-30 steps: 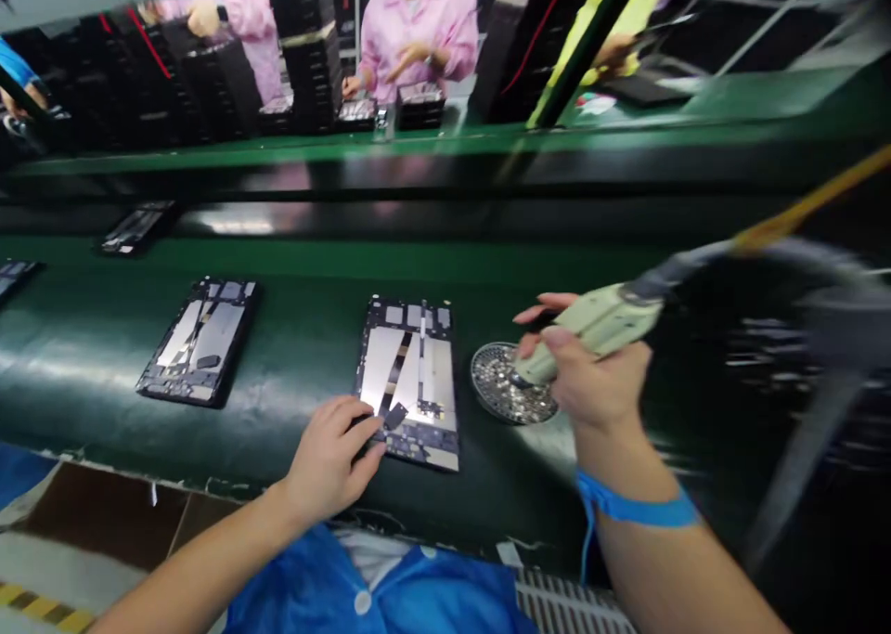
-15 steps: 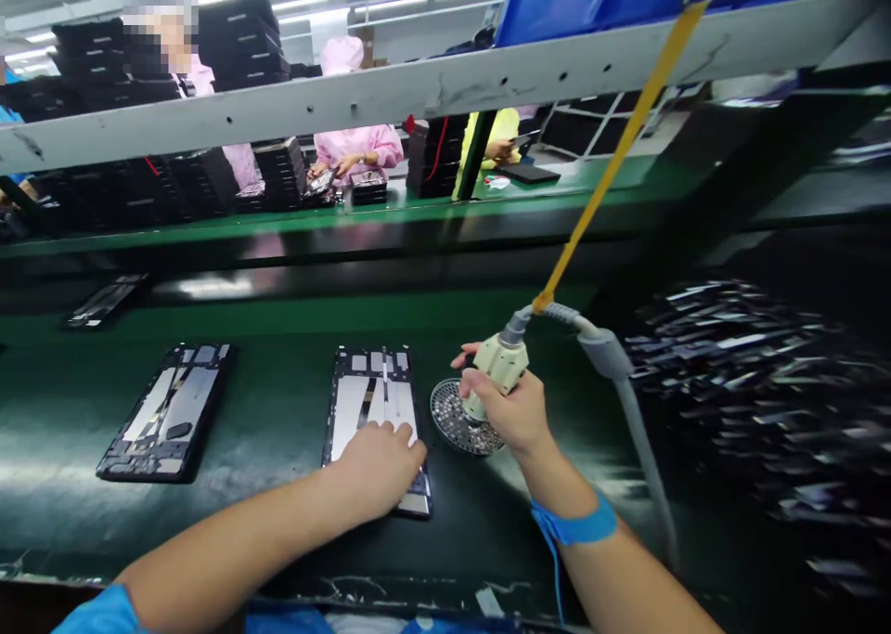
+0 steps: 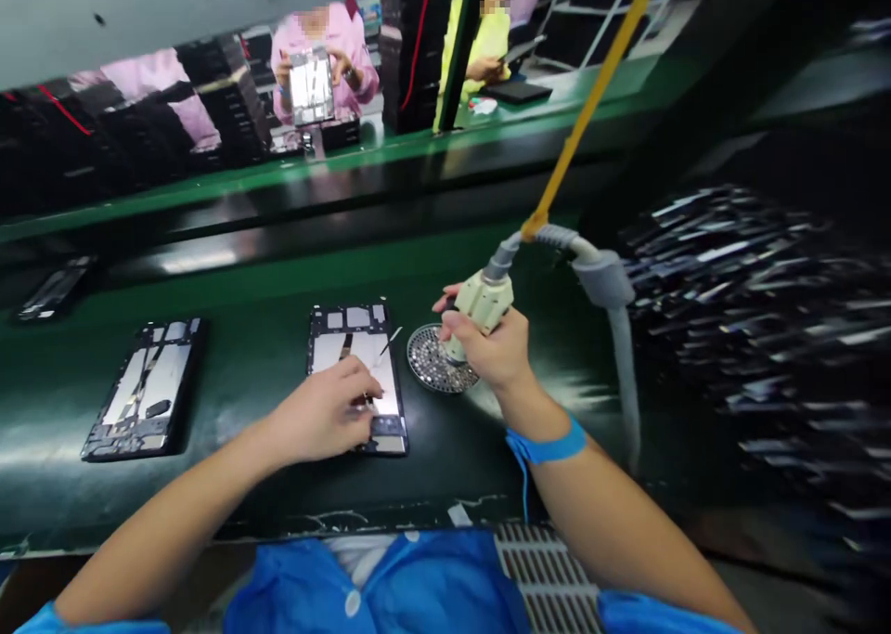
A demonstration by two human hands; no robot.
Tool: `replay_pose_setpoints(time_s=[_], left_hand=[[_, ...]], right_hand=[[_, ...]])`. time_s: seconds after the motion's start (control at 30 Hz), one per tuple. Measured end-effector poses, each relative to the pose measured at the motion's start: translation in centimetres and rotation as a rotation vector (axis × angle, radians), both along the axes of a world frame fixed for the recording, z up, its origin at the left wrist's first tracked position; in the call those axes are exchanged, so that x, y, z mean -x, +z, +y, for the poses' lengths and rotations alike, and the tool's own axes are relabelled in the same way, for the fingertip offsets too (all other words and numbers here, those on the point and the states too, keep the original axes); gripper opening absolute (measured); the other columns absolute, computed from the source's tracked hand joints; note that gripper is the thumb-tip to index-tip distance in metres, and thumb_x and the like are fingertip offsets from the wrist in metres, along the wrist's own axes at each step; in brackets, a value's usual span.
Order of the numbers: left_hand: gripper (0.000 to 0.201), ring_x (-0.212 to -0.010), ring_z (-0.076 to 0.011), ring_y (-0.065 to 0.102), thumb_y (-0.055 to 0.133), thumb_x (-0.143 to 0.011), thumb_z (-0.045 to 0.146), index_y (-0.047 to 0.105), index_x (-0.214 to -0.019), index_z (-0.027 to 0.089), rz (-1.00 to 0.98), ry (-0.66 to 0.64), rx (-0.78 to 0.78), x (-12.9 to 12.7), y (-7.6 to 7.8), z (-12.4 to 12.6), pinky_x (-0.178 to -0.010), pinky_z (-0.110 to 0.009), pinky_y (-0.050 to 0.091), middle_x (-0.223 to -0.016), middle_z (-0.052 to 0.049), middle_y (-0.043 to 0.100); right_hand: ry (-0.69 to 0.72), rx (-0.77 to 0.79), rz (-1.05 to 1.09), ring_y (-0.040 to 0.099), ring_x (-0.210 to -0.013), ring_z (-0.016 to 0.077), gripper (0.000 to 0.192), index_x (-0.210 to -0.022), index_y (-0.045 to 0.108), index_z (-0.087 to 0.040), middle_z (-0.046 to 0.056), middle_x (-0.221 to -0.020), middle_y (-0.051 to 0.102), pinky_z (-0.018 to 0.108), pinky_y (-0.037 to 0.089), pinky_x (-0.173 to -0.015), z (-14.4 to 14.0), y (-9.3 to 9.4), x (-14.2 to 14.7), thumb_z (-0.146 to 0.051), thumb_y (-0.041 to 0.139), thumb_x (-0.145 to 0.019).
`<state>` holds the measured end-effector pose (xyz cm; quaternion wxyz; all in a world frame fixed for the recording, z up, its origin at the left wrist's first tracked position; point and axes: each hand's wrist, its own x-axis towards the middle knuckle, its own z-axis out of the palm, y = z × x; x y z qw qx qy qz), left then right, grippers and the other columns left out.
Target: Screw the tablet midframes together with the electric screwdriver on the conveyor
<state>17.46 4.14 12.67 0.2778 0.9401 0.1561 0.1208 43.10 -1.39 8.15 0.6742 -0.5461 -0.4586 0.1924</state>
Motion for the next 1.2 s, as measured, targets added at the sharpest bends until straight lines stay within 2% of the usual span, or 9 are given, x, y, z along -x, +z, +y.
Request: replay_pose_setpoints(time_s=[0.07, 0.13, 0.27, 0.4, 0.6, 0.77, 0.97, 1.07, 1.2], left_hand=[[0.007, -0.087, -0.0148, 0.067, 0.06, -0.09, 0.014, 0.065, -0.094, 0.018, -0.199, 0.039, 0.132, 1.8, -0.9, -0.5, -0.076, -0.026, 0.059, -0.099, -0.005, 0.065], [0.005, -0.091, -0.0149, 0.069, 0.062, -0.093, 0.016, 0.066, -0.091, 0.017, -0.269, 0.086, 0.152, 3.4, -2.6, -1.3, -0.078, -0.026, 0.06, -0.101, -0.006, 0.068], [0.013, -0.107, -0.0179, 0.069, 0.061, -0.095, 0.01, 0.069, -0.102, 0.018, -0.265, 0.03, 0.007, 6.0, -6.6, -2.7, -0.096, -0.035, 0.059, -0.113, -0.009, 0.071], [0.021, -0.115, -0.0212, 0.066, 0.064, -0.094, 0.007, 0.068, -0.111, 0.018, -0.286, 0.002, -0.137, 7.4, -8.8, -2.9, -0.105, -0.045, 0.055, -0.114, -0.009, 0.071], [0.035, -0.121, -0.0227, 0.062, 0.066, -0.091, 0.006, 0.065, -0.125, 0.017, -0.234, -0.036, -0.251, 7.4, -9.4, -2.9, -0.109, -0.046, 0.051, -0.117, -0.009, 0.072], [0.038, -0.128, -0.0274, 0.058, 0.066, -0.091, 0.007, 0.064, -0.128, 0.016, -0.167, -0.026, -0.33, 7.4, -9.3, -2.9, -0.115, -0.054, 0.043, -0.121, -0.012, 0.069], [0.036, -0.129, -0.027, 0.057, 0.062, -0.092, 0.003, 0.065, -0.125, 0.017, -0.13, -0.04, -0.293, 7.5, -8.8, -3.1, -0.118, -0.058, 0.038, -0.121, -0.012, 0.068], [0.036, -0.129, -0.0281, 0.057, 0.064, -0.092, 0.005, 0.065, -0.126, 0.016, -0.116, 0.033, -0.307, 7.4, -8.8, -4.0, -0.118, -0.06, 0.037, -0.121, -0.013, 0.067], [0.033, -0.131, -0.0318, 0.056, 0.061, -0.094, 0.007, 0.067, -0.123, 0.02, -0.093, 0.147, -0.342, 6.7, -9.2, -4.2, -0.116, -0.071, 0.03, -0.122, -0.012, 0.068]], right_hand=[[-0.003, -0.002, 0.012, 0.061, -0.056, 0.0137, 0.036, -0.106, 0.067, -0.017, 0.003, -0.086, 0.07, 0.031, 0.053, -0.057, 0.0, 0.0, 0.1, -0.042, 0.075, -0.083], [0.0, -0.017, 0.022, 0.061, -0.056, 0.0131, 0.036, -0.107, 0.067, -0.017, 0.003, -0.087, 0.069, 0.031, 0.054, -0.058, 0.0, 0.1, 0.1, -0.042, 0.076, -0.083], [-0.003, -0.039, 0.017, 0.066, -0.069, 0.0166, 0.036, -0.107, 0.067, -0.017, 0.004, -0.089, 0.07, 0.033, 0.057, -0.065, -0.1, 0.0, 0.3, -0.042, 0.077, -0.082], [-0.001, -0.079, 0.002, 0.068, -0.077, 0.0195, 0.036, -0.107, 0.068, -0.016, 0.004, -0.089, 0.071, 0.035, 0.058, -0.068, 0.0, -0.2, 0.3, -0.041, 0.078, -0.083], [0.018, -0.08, -0.001, 0.069, -0.078, 0.0189, 0.034, -0.107, 0.069, -0.017, 0.004, -0.089, 0.071, 0.034, 0.058, -0.068, -0.1, -0.2, 0.4, -0.04, 0.079, -0.083], [0.033, -0.09, 0.034, 0.064, -0.061, 0.0127, 0.033, -0.108, 0.069, -0.018, 0.002, -0.089, 0.07, 0.031, 0.055, -0.06, -0.4, 0.0, 0.6, -0.037, 0.079, -0.084], [0.034, -0.095, 0.024, 0.064, -0.058, 0.0128, 0.03, -0.108, 0.069, -0.02, 0.001, -0.088, 0.07, 0.031, 0.056, -0.058, -0.6, 0.2, 0.6, -0.036, 0.078, -0.085], [0.031, -0.093, 0.016, 0.064, -0.058, 0.013, 0.03, -0.108, 0.069, -0.02, 0.001, -0.088, 0.071, 0.031, 0.056, -0.057, -0.7, 0.3, 0.8, -0.038, 0.079, -0.086], [0.051, -0.098, 0.053, 0.066, -0.06, 0.0133, 0.031, -0.109, 0.068, -0.023, 0.001, -0.092, 0.07, 0.03, 0.058, -0.058, -0.6, 0.3, 1.3, -0.04, 0.079, -0.086]])
